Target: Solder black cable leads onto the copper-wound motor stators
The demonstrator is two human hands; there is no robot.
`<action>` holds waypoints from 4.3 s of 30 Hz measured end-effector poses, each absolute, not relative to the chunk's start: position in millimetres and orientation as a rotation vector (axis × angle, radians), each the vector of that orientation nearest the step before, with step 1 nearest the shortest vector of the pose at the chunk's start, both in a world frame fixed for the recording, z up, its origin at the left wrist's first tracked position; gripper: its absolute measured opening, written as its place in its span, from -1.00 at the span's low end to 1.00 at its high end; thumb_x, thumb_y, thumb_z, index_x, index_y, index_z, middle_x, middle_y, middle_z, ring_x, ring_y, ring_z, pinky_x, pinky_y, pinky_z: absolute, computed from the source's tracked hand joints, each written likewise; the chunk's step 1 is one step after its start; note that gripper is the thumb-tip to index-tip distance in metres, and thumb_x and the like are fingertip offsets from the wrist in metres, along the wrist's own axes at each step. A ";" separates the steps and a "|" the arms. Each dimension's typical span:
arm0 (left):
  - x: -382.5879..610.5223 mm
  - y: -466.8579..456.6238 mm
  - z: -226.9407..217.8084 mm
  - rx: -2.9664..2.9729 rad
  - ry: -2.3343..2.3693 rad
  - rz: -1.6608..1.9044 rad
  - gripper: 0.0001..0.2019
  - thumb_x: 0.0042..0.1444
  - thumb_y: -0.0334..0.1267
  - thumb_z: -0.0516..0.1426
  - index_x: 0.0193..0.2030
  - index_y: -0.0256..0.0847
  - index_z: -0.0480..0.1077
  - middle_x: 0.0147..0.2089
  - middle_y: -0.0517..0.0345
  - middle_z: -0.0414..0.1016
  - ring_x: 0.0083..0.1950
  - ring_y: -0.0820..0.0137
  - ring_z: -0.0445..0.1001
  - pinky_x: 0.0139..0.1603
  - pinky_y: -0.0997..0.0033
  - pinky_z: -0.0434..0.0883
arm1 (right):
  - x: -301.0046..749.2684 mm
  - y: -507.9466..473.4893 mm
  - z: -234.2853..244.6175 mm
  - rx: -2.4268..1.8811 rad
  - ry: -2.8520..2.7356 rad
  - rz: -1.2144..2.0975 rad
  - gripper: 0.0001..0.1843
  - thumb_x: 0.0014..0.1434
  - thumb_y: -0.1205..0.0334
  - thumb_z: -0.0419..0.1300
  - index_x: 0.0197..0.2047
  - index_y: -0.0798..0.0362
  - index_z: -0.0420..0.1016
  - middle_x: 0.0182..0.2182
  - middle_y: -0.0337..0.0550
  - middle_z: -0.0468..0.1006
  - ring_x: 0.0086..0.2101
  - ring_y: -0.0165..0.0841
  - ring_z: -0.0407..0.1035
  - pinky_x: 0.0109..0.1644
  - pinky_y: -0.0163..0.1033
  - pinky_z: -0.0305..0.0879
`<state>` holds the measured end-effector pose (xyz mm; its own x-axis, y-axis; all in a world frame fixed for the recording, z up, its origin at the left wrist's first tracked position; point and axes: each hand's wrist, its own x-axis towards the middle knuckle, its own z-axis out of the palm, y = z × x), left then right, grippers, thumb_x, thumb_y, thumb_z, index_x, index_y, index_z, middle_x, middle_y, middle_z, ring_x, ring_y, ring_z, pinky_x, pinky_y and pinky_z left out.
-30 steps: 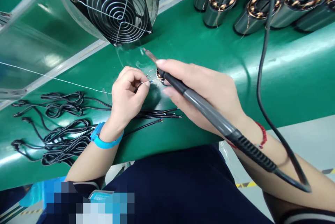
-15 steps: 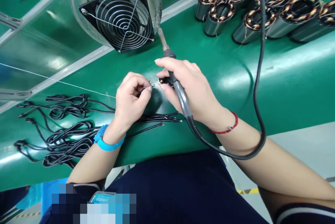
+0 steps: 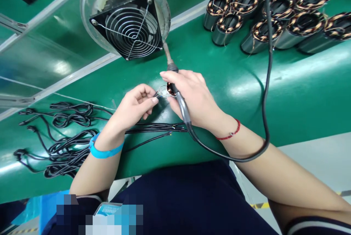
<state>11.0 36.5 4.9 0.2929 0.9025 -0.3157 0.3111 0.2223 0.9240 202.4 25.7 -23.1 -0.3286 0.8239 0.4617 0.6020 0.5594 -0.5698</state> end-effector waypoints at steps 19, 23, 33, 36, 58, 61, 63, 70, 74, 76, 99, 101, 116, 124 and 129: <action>22.4 41.2 6.0 0.944 1.309 0.673 -0.72 -0.30 -0.16 0.39 -0.55 -0.25 0.42 -0.68 0.39 0.14 -0.65 0.66 -0.01 -0.64 0.56 -0.07 | 200.3 23.8 -25.7 -1.037 -2.108 0.324 -0.57 0.20 0.28 0.08 0.15 0.07 0.30 -0.15 -0.06 0.55 -0.14 -0.19 0.36 -0.07 -0.07 0.23; 13.4 42.3 9.1 0.882 1.208 0.575 -0.72 -0.15 -0.08 0.32 -0.50 -0.27 0.43 -0.69 0.41 0.05 -0.67 0.66 -0.09 -0.65 0.56 -0.18 | 196.9 21.8 -28.8 -1.043 -2.098 0.165 -0.66 0.31 0.25 0.02 0.13 0.05 0.33 -0.32 -0.15 0.54 -0.24 -0.26 0.34 -0.10 -0.12 0.21; 24.4 42.6 4.7 1.206 1.288 0.622 -0.75 0.05 -0.15 0.18 -0.52 -0.28 0.40 -0.60 0.31 0.24 -0.60 0.62 0.09 -0.56 0.55 0.01 | 186.8 26.7 -25.7 -1.198 -1.940 0.224 -0.67 0.30 0.30 0.03 0.12 0.08 0.31 -0.24 -0.16 0.60 -0.21 -0.26 0.39 -0.13 -0.16 0.23; 14.7 55.3 8.0 1.127 1.398 0.757 -0.79 0.06 -0.18 0.17 -0.46 -0.30 0.43 -0.61 0.33 0.19 -0.63 0.63 0.04 -0.60 0.56 -0.06 | 201.3 22.9 -7.8 -1.215 -2.108 0.104 -0.69 0.31 0.29 0.04 0.10 0.13 0.36 -0.22 -0.06 0.58 -0.20 -0.22 0.38 -0.13 -0.14 0.23; -35.5 -15.9 25.1 1.166 1.359 0.463 -0.39 0.06 0.32 0.07 -0.25 -0.31 0.46 -0.66 0.31 0.24 -0.63 0.56 0.05 -0.58 0.51 0.03 | 352.6 70.0 0.9 -1.327 -2.628 -0.670 -0.70 0.31 0.35 -0.05 -0.09 0.17 0.49 -0.41 -0.05 0.43 -0.35 -0.22 0.36 0.00 -0.07 0.22; -32.4 -23.6 17.1 1.185 1.338 0.378 -0.39 0.11 0.31 -0.01 -0.32 -0.30 0.45 -0.70 0.30 0.22 -0.63 0.53 0.06 -0.53 0.47 0.06 | 344.1 76.5 3.9 -1.430 -2.564 -0.646 -0.69 0.31 0.28 -0.04 -0.10 0.19 0.48 -0.44 -0.05 0.43 -0.41 -0.22 0.34 -0.16 -0.13 0.21; -30.7 -24.2 15.5 1.208 1.306 0.333 -0.41 0.14 0.27 -0.05 -0.36 -0.29 0.44 -0.71 0.29 0.22 -0.63 0.52 0.05 -0.52 0.46 0.07 | 330.5 74.6 7.4 -1.502 -2.527 -0.597 -0.68 0.30 0.24 -0.05 -0.10 0.19 0.48 -0.43 -0.03 0.46 -0.43 -0.22 0.35 -0.25 -0.15 0.17; -11.7 1.1 10.7 1.350 1.363 0.485 -0.69 0.12 -0.02 0.06 -0.39 -0.25 0.37 -0.57 0.31 0.20 -0.49 0.50 0.15 -0.43 0.47 0.12 | 262.2 51.0 18.1 -1.248 -2.386 -0.039 -0.72 0.25 0.31 -0.01 -0.01 0.14 0.39 -0.27 -0.05 0.60 -0.37 -0.24 0.47 -0.27 -0.19 0.31; 4.4 19.6 4.5 1.443 1.435 0.413 -0.83 0.10 -0.26 0.13 -0.19 -0.26 0.40 -0.54 0.34 0.20 -0.48 0.48 0.19 -0.42 0.47 0.14 | 246.6 51.0 14.4 -1.035 -2.468 0.212 -0.60 0.17 0.42 -0.06 0.04 0.09 0.38 -0.08 0.02 0.58 -0.14 -0.17 0.50 -0.11 -0.06 0.40; 14.1 24.3 3.3 1.555 1.461 0.337 -0.78 0.12 -0.32 0.13 -0.09 -0.26 0.42 -0.50 0.30 0.26 -0.44 0.45 0.26 -0.37 0.44 0.20 | 246.0 52.8 8.9 -0.997 -2.512 0.406 -0.55 0.14 0.44 -0.06 0.07 0.05 0.38 -0.01 0.01 0.55 -0.06 -0.15 0.47 -0.06 0.00 0.42; 8.5 40.0 11.2 0.936 1.052 0.511 -0.60 -0.15 0.04 0.31 -0.41 -0.32 0.43 -0.57 0.34 0.18 -0.63 0.67 -0.07 -0.58 0.52 -0.18 | 216.1 15.7 -25.9 -0.919 -2.375 0.325 -0.64 0.30 0.12 0.10 0.10 0.12 0.32 -0.14 0.07 0.54 -0.22 -0.16 0.36 -0.15 -0.03 0.40; 5.4 37.5 14.6 1.052 1.133 0.498 -0.61 -0.08 0.05 0.27 -0.38 -0.30 0.42 -0.55 0.34 0.20 -0.60 0.64 -0.02 -0.56 0.52 -0.10 | 216.4 15.5 -27.9 -0.958 -2.366 0.361 -0.62 0.28 0.11 0.13 0.10 0.11 0.34 -0.11 0.07 0.55 -0.19 -0.14 0.37 -0.13 0.01 0.39; 3.0 21.0 17.1 1.700 1.063 0.425 -0.71 0.28 -0.14 -0.04 -0.36 -0.21 0.37 -0.27 0.10 0.44 -0.21 0.40 0.37 -0.04 0.39 0.32 | 214.6 13.5 -32.3 -0.982 -2.334 0.411 -0.61 0.31 0.10 0.08 0.14 0.09 0.30 -0.09 0.07 0.53 -0.17 -0.14 0.38 -0.12 0.01 0.39; -2.2 8.4 -0.7 1.549 1.238 0.409 -0.77 0.22 -0.14 0.06 -0.18 -0.24 0.43 -0.28 0.14 0.42 -0.29 0.44 0.34 -0.21 0.43 0.32 | 213.1 11.2 -31.6 -1.039 -2.324 0.388 -0.62 0.30 0.10 0.08 0.11 0.11 0.34 -0.11 0.08 0.53 -0.18 -0.12 0.38 -0.13 -0.01 0.37; -3.2 4.1 2.7 1.680 1.135 0.410 -0.80 0.21 -0.28 0.08 -0.34 -0.24 0.51 -0.31 0.11 0.45 -0.24 0.41 0.40 -0.11 0.41 0.34 | 212.4 10.8 -30.7 -1.039 -2.314 0.380 -0.61 0.30 0.10 0.09 0.11 0.13 0.32 -0.12 0.08 0.52 -0.18 -0.12 0.39 -0.14 -0.03 0.37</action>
<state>-3.2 4.1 2.7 0.4974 0.8326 -0.2438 0.4841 -0.0331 0.8744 212.4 10.8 -30.7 -0.5365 0.7527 0.3816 0.5911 0.6579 -0.4666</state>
